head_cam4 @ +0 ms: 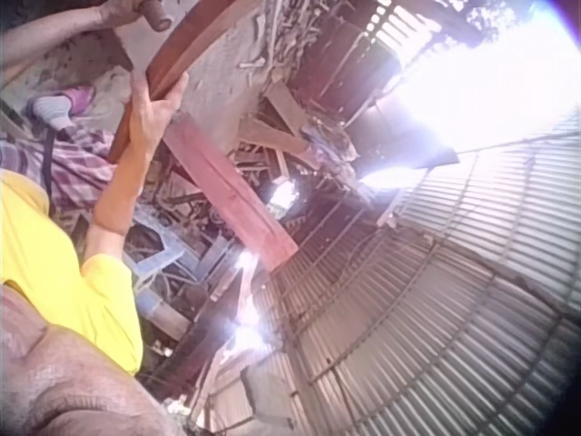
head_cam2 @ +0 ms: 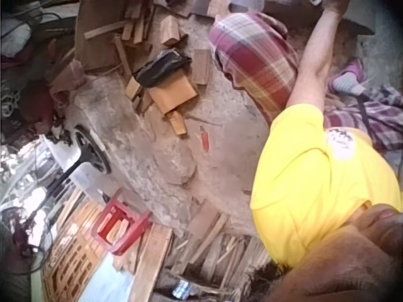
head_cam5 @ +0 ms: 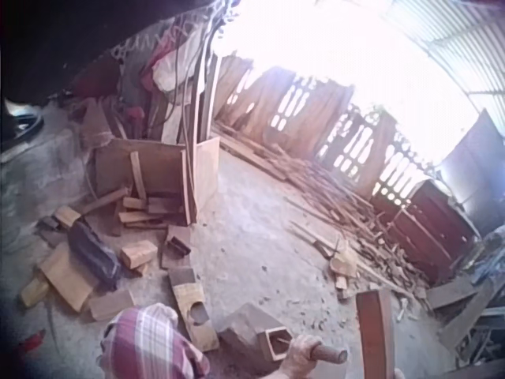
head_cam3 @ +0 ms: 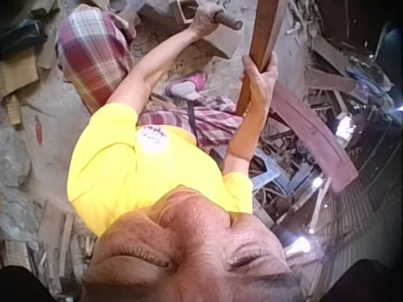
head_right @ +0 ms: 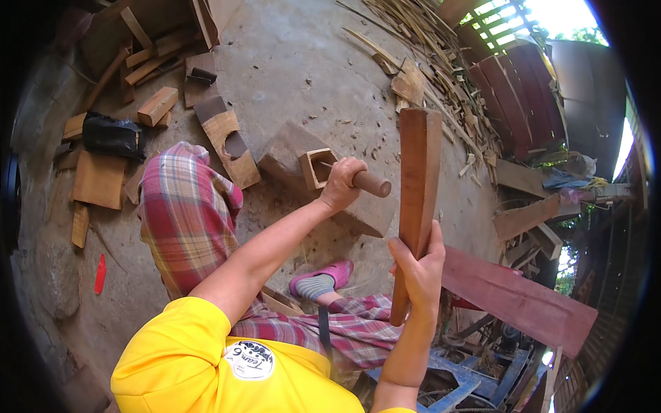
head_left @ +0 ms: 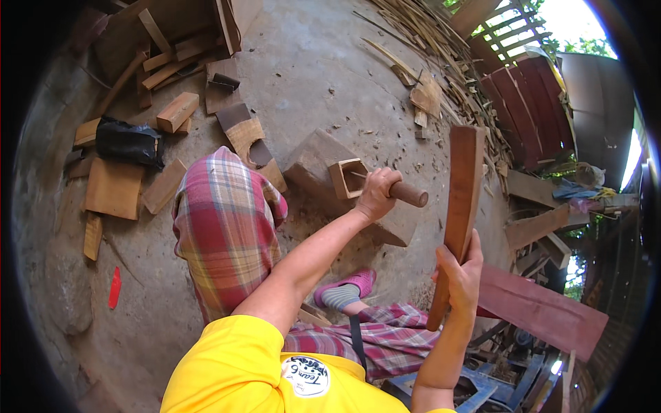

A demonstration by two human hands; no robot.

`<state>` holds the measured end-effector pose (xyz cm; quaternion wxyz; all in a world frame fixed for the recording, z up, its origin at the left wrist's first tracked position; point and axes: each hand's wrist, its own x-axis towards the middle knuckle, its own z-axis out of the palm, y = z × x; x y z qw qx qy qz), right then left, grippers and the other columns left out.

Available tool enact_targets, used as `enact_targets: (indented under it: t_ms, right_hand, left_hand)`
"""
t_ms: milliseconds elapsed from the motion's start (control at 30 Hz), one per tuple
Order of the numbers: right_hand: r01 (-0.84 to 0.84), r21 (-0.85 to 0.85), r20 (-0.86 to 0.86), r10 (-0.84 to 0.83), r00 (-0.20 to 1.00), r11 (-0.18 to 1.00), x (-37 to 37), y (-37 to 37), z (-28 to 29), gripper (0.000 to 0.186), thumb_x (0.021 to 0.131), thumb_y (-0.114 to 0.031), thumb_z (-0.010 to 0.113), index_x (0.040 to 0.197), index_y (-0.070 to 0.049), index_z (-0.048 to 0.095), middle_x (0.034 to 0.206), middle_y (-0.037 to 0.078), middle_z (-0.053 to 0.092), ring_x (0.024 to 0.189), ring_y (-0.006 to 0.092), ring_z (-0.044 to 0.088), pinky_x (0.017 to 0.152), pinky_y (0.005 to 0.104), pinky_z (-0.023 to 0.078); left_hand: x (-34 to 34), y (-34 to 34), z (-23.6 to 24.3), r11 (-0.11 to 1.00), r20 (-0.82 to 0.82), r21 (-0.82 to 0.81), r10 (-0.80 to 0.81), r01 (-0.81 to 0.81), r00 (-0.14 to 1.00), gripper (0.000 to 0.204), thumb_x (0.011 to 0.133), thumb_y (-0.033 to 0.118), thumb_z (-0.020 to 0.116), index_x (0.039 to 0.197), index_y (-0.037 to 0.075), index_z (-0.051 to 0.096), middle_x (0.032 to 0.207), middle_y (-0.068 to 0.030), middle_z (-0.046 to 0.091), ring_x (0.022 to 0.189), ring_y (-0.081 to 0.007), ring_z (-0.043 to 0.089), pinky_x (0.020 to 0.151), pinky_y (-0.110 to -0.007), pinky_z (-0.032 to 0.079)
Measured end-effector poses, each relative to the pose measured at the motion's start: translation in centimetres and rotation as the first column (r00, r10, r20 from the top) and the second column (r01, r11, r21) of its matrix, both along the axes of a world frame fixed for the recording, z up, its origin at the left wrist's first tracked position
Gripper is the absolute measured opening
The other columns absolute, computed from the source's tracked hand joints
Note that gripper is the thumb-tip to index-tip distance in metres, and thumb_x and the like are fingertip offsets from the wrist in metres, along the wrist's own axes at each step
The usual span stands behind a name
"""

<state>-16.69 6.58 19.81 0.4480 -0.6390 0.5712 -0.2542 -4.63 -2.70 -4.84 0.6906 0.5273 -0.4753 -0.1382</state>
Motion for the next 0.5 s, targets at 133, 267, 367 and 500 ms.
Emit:
enact_targets:
  t_ms: [133,267,367,500]
  right_hand:
    - [0.079,-0.232,0.092,-0.059,0.994,0.970,1.1,0.3,1.1,0.046,0.079,-0.007,0.077,0.116,-0.004,0.051,0.082,0.003,0.058,0.064,0.0087,0.055,0.054,0.0222,0.046]
    - [-0.016,-0.336,-0.240,-0.069,0.968,0.942,2.8,-1.8,-1.7,0.045,0.080,-0.016,0.078,0.114,-0.005,0.050,0.081,0.005,0.057,0.071,0.0099,0.053,0.062,0.0228,0.044]
    - [-0.092,0.026,-0.417,0.095,0.904,0.995,2.5,-3.9,-3.4,0.047,0.081,-0.025,0.076,0.114,-0.004,0.050,0.081,0.008,0.059,0.062,0.0143,0.057,0.051,0.0290,0.047]
    - [-0.109,0.003,-0.458,0.098,0.884,0.994,1.2,-5.8,-3.3,0.048,0.081,-0.026,0.077,0.114,-0.004,0.049,0.079,0.006,0.058,0.057,0.0144,0.056,0.045,0.0302,0.047]
  left_hand:
    - [0.8,-1.1,0.2,0.996,-0.074,-0.041,0.079,-0.082,0.994,0.027,0.067,-0.005,0.063,0.087,0.012,0.056,0.084,-0.0095,0.057,0.085,-0.0357,0.055,0.072,-0.046,0.042]
    - [0.9,-1.6,0.5,0.995,-0.188,0.025,0.103,-0.100,0.977,0.027,0.068,-0.006,0.062,0.088,0.010,0.055,0.083,-0.0121,0.056,0.083,-0.0388,0.054,0.072,-0.046,0.042]
    - [1.6,-2.0,0.9,0.997,-0.210,0.070,0.053,-0.039,0.976,0.022,0.070,-0.003,0.064,0.087,0.009,0.056,0.082,-0.0134,0.058,0.083,-0.0388,0.056,0.071,-0.046,0.043]
    - [3.6,-3.4,1.3,0.867,-0.263,0.306,-0.319,0.393,0.910,0.019,0.076,0.010,0.073,0.086,0.006,0.057,0.080,-0.0160,0.063,0.080,-0.0346,0.063,0.070,-0.041,0.048]
